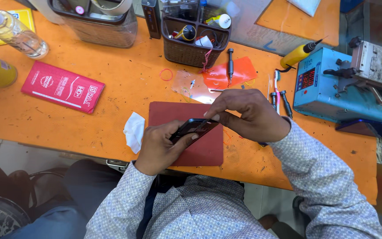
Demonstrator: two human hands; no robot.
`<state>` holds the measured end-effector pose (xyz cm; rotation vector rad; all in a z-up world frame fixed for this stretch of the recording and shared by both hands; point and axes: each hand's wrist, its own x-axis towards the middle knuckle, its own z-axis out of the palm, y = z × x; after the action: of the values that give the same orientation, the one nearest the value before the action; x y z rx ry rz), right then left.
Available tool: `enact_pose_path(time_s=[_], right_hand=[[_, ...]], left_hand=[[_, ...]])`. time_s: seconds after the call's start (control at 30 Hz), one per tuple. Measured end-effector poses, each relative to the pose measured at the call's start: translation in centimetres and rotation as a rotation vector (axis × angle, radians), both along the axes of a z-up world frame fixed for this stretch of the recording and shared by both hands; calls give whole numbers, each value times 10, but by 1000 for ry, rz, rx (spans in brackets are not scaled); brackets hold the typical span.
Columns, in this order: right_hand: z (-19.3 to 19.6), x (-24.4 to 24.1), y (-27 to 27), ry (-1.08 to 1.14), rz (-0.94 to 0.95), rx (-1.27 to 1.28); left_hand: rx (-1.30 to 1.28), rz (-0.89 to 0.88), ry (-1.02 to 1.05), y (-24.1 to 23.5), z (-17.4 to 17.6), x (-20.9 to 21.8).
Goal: The person cleans the back of a smartphone with a tissue, then applies a screen protector to the front. They smooth the protector with a card to remove bubbles and inspect the result by holding the phone up to the light.
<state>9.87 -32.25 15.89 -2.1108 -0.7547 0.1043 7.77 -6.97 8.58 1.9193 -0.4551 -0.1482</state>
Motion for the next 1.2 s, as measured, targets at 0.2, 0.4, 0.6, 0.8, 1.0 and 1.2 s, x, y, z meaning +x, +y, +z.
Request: enact_pose_path(time_s=[0.2,0.4,0.6,0.8,1.0,1.2], right_hand=[[9,8,10,-31,64,-45],[0,1,-10,-188,84,-268],[-62,-55,-74,85,-603,193],[-122,-86,-195,-360,-1403,393],[-110,-69,-223,-571,-1480,-240],[-108,-98,-43,38,-872,454]], left_hand=[[-19,-16,23,2,1,0],[-92,-16,-51,3,-5,3],[104,99,42,7,-4,-6],[-125,181,82,15,-27,-25],[-113,232,90,10,-24,-23],[-623,428,258,14,-51,-25]])
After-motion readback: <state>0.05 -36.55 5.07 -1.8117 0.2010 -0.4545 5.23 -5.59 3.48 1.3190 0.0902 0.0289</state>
